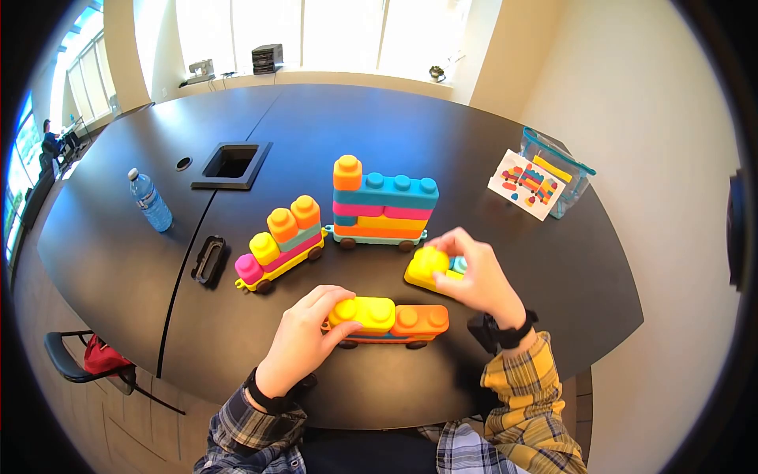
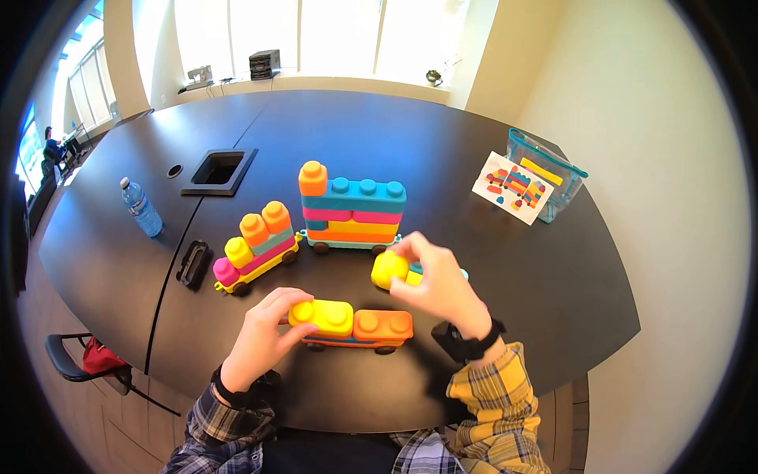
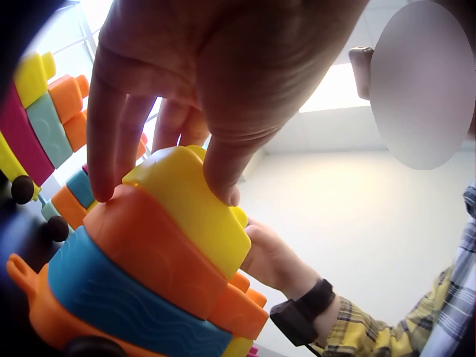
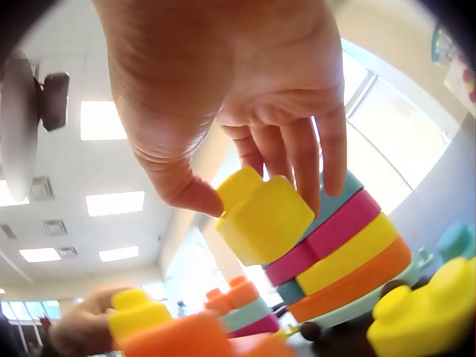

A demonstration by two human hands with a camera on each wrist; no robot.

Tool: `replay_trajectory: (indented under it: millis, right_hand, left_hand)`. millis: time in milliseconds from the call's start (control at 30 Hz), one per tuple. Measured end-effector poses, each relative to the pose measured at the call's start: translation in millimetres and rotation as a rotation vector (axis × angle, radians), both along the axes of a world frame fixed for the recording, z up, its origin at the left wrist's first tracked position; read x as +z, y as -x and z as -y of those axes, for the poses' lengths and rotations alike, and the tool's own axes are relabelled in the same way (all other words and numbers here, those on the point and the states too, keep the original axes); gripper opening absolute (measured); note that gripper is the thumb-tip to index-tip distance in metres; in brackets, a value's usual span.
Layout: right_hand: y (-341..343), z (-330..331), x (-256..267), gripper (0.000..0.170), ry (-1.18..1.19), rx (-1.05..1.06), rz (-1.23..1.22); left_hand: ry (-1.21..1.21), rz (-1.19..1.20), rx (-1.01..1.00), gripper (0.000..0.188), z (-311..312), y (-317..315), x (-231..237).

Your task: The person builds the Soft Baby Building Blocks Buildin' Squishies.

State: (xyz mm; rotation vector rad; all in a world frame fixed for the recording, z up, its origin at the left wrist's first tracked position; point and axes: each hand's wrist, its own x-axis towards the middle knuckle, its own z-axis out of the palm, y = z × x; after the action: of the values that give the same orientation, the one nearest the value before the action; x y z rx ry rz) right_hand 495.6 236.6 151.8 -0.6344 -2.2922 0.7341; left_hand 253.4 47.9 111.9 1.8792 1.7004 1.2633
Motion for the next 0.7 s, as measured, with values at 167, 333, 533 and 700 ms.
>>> replay_trajectory:
  millis: [167, 333, 533, 700]
  right_hand:
    - [-13.2, 45.5, 0.3, 0.039, 0.180, 0.144, 0.170]
    - [-7.6, 58.3, -25.1, 0.037, 0.211, 0.170, 0.154]
    - [-6.2, 58.4, -40.8, 0.033, 0.287, 0.195, 0.043]
    - [-7.8, 59.4, -43.2, 0.034, 0.363, 0.185, 0.036]
  left_hand:
    - [-0.010, -0.020, 0.005, 0.041, 0.0, -1.1, 0.2]
    - [0.021, -0.018, 0.016, 0.040, 0.3, -2.8, 0.4]
    - [0.029, -0.015, 0.025, 0.040, 1.1, -3.9, 1.5]
    - [0.034, -0.006, 0.026, 0.040, 0.3, -4.8, 0.4]
